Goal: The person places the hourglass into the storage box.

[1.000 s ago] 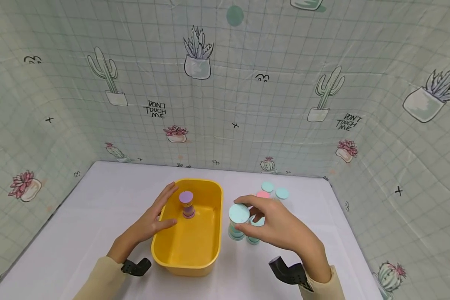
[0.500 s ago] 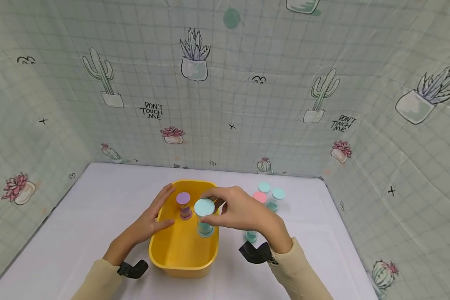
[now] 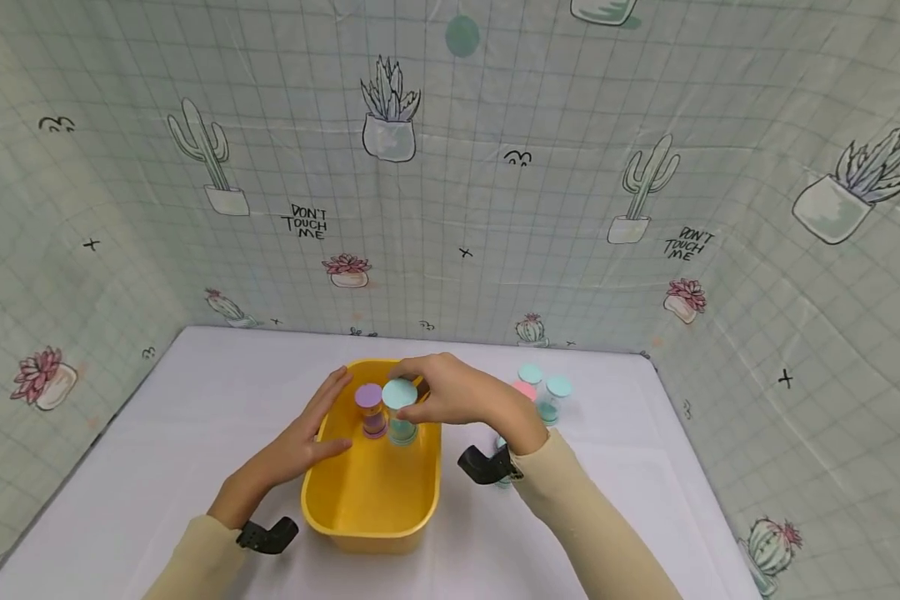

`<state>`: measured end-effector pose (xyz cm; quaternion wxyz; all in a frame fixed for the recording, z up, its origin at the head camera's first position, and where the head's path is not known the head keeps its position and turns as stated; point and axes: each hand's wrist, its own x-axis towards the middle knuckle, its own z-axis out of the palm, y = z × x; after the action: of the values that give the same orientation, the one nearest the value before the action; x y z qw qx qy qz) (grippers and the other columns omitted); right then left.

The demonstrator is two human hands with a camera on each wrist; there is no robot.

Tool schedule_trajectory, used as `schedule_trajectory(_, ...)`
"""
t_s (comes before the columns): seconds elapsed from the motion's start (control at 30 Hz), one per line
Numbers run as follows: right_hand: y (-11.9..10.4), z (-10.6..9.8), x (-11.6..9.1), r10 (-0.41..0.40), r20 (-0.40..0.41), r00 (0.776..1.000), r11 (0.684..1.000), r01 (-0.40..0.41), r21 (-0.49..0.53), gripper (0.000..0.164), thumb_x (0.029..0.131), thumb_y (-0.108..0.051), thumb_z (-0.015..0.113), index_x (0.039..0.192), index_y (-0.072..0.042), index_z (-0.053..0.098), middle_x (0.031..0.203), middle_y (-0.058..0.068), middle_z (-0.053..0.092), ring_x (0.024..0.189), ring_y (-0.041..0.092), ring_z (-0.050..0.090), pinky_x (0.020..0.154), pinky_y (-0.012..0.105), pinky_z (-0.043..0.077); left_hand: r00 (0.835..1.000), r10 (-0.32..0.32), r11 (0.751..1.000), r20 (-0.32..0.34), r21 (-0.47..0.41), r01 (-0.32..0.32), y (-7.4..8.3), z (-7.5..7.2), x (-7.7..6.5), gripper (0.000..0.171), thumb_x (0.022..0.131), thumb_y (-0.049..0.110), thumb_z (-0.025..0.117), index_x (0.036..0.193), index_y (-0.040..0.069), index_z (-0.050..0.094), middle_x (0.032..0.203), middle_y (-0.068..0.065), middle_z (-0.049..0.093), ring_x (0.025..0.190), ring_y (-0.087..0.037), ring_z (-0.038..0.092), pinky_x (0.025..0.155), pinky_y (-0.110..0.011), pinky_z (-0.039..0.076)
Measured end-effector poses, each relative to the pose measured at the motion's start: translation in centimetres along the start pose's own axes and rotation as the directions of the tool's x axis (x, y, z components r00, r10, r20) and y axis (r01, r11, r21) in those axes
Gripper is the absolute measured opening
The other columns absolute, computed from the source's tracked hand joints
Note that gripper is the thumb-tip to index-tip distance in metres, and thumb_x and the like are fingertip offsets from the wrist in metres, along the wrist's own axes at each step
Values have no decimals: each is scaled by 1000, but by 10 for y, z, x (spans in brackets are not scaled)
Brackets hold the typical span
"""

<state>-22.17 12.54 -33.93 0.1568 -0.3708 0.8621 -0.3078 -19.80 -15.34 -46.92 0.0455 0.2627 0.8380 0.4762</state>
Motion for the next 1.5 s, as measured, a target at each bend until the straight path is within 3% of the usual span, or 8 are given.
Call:
schedule_trajectory(0.33,21,5,35,114,54,992,993,-111,-46,40,90,-10,79,128,-3,67,123,10,70,104,24,70,89,32,61,999,-34,999,2,-2,34,4,-4,3,87,97,31,66,165,9,17,174,-15,1,159,-45,2,121,-72,8)
schedule_trajectory(0.5,29,15,45,168,97,981,982,-158,-102,38,89,-9,80,124,-4,68,121,9,71,104,22,67,94,35,59,999,-37,999,4,8,37,1,2,-1,88,98,37,66,165,9,16,174,-16,1,159,-45,4,122,-71,10)
schedule_trajectory(0.77,42,31,58,256,149,955,960,-233,-157,33,86,-9,83,117,-8,71,114,3,71,101,18,63,99,38,56,998,-64,998,15,4,64,0,7,-4,86,97,31,66,165,7,18,174,-14,1,160,-42,5,123,-69,10)
schedule_trajectory(0.93,44,29,66,252,152,956,957,-222,-188,31,85,-9,83,114,-9,72,110,2,72,99,18,62,98,38,56,999,-31,999,-12,12,32,2,3,-2,83,98,31,66,164,6,21,174,-15,3,159,-43,7,122,-70,12)
schedule_trajectory(1.23,46,30,71,277,133,951,944,-244,-223,31,85,-7,83,114,-8,73,108,2,70,96,17,60,96,38,56,1000,-18,1000,3,3,18,1,0,3,78,99,30,65,163,9,25,174,-14,4,159,-42,7,122,-71,13)
schedule_trajectory(1.5,46,36,78,268,159,950,944,-226,-241,26,85,-7,83,110,-9,73,104,0,70,93,16,59,93,35,56,998,-67,998,-20,9,67,0,1,-4,79,100,40,63,163,11,26,175,-9,4,160,-39,8,123,-69,13)
